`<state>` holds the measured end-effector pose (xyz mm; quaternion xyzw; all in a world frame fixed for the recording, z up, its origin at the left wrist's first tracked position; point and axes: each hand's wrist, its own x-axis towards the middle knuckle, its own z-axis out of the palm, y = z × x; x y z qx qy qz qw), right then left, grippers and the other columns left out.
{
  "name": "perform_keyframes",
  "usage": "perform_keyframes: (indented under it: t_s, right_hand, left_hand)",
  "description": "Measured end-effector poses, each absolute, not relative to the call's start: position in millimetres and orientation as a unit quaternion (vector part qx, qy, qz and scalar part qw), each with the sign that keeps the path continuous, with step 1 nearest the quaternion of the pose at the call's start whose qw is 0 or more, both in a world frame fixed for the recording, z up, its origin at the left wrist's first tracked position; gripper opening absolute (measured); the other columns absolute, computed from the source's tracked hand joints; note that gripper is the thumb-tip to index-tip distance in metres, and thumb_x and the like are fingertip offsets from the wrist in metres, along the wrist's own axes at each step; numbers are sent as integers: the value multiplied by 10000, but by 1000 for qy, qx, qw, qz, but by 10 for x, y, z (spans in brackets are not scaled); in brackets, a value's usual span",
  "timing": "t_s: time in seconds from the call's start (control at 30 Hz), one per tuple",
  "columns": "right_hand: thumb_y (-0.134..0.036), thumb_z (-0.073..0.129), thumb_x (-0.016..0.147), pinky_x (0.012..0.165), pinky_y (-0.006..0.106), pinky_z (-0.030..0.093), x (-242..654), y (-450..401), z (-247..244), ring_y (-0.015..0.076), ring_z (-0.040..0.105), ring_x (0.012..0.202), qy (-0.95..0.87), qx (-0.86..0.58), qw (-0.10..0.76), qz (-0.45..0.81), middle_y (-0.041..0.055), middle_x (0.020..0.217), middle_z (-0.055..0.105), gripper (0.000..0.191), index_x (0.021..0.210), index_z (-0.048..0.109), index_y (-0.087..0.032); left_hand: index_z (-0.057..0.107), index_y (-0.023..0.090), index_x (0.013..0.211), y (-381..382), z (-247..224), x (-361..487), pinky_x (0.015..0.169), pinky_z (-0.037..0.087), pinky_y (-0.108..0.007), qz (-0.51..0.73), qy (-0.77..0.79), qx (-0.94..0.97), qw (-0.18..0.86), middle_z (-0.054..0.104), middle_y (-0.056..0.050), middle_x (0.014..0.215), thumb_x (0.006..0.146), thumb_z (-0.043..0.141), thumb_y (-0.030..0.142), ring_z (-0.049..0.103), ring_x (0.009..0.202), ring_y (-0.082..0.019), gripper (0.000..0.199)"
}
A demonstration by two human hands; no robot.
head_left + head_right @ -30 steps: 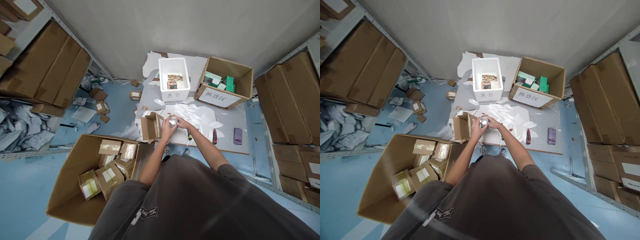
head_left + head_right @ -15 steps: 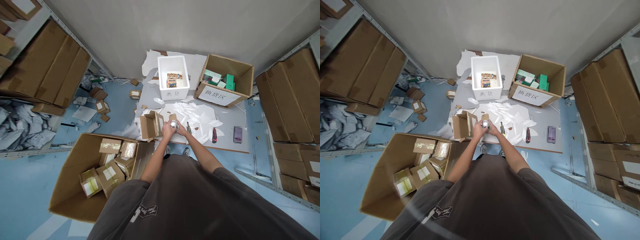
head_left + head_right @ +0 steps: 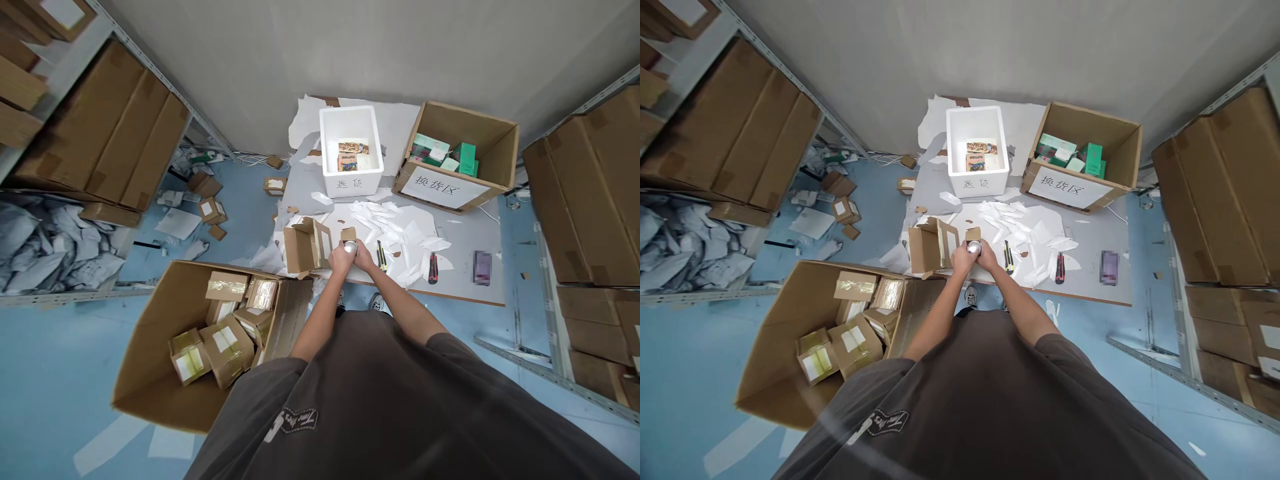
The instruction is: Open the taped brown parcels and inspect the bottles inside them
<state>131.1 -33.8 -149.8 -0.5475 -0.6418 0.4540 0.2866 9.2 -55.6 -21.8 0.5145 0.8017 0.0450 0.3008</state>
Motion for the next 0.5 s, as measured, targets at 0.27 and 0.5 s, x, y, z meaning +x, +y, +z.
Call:
perform_keyframes:
  t_s: [0.27,0.5]
  right_hand:
    - [-397,831,707,1084,510,558,1338,-312,-1481,369,656,1267,-647,-545,275,456,128,1391,698,723,1376,607,-240]
    - [-398,876,663,1128,538,527,1368,-265,-1479,385,647,1306,-636,-538,263,488,131,1441,681,855,1445,569,-239]
  left_hand:
    - [846,179,1168,-514,-317,-111,961,541,-371,-10,758,591,274,786,-213,1156,1016,560,153,734,1135,-314,325]
    - [686,168,1449,-394,-555,-274,1199,461,-445,215,772,482,354,676,-185,1469,915,626,158,613,1398,-337,537]
